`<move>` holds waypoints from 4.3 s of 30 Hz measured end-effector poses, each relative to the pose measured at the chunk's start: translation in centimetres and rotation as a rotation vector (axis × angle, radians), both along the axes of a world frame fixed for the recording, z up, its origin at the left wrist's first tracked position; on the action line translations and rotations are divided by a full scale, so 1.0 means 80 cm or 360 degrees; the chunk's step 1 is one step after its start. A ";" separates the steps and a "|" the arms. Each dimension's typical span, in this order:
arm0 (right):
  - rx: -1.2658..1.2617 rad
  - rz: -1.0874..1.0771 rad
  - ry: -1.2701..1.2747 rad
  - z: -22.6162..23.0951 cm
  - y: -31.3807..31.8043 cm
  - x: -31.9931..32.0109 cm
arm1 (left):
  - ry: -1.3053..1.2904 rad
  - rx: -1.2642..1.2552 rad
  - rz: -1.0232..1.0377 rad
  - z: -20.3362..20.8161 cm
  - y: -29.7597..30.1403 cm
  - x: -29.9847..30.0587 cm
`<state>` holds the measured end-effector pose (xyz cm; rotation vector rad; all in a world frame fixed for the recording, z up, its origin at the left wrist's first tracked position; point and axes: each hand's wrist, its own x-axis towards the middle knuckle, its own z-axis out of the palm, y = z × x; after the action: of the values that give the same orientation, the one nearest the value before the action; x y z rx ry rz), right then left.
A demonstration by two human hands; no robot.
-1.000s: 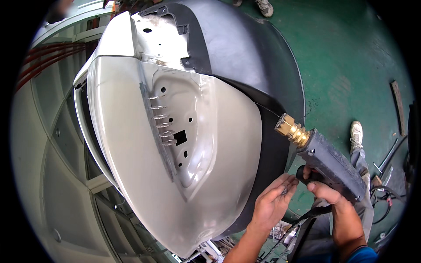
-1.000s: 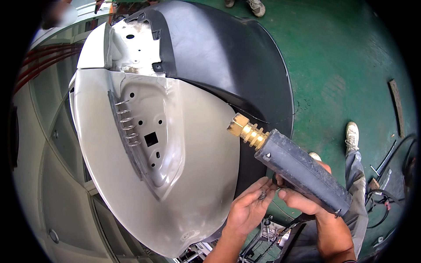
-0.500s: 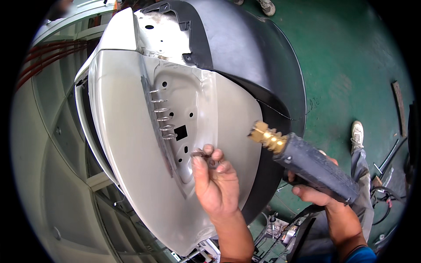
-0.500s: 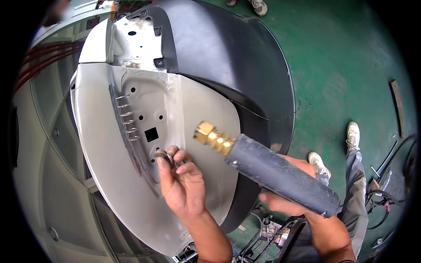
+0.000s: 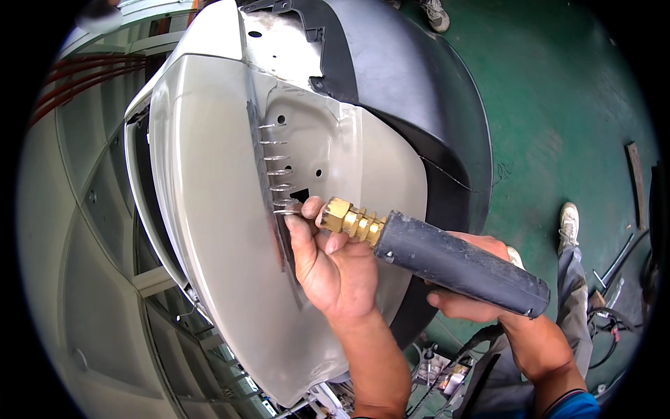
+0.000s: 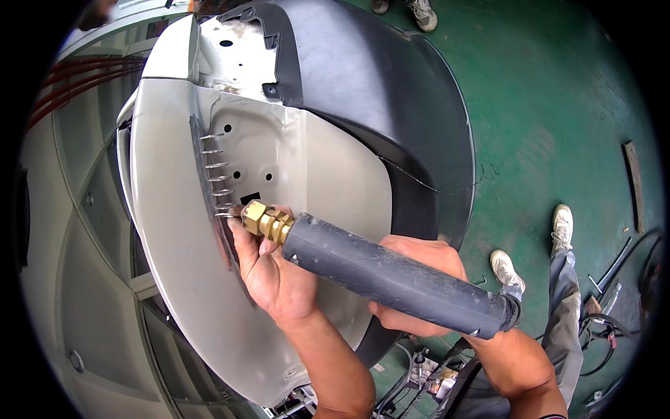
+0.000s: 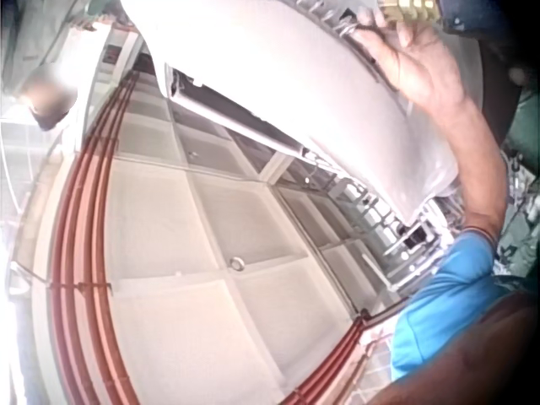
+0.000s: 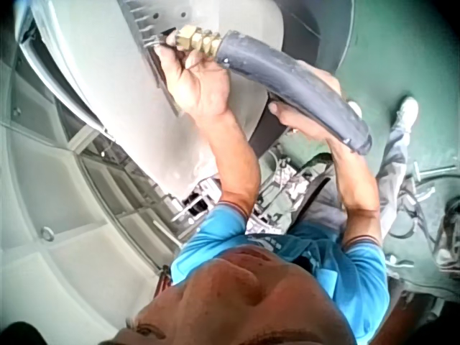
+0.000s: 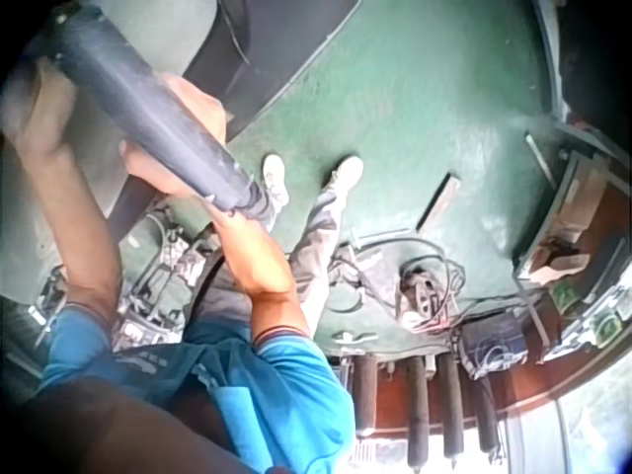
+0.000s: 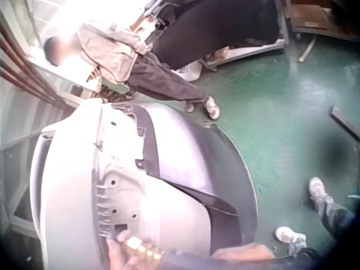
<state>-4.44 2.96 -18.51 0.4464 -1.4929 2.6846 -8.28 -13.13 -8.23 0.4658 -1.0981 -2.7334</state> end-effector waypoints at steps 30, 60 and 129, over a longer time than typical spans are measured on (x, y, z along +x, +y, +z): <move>-0.0167 0.0237 0.0020 0.000 -0.023 -0.024 | 0.0218 0.0814 -0.0068 -0.018 0.013 -0.017; -0.0190 0.0232 -0.0049 0.003 -0.014 -0.016 | 0.0208 0.0730 -0.0018 -0.020 0.015 -0.013; 0.0016 0.0191 0.0103 0.005 -0.014 -0.008 | 0.0158 0.0624 0.0033 -0.006 0.007 0.005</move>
<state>-5.09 1.87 -18.12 0.6364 -1.5091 2.7237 -7.87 -12.60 -8.68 0.3797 -0.5287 -2.9195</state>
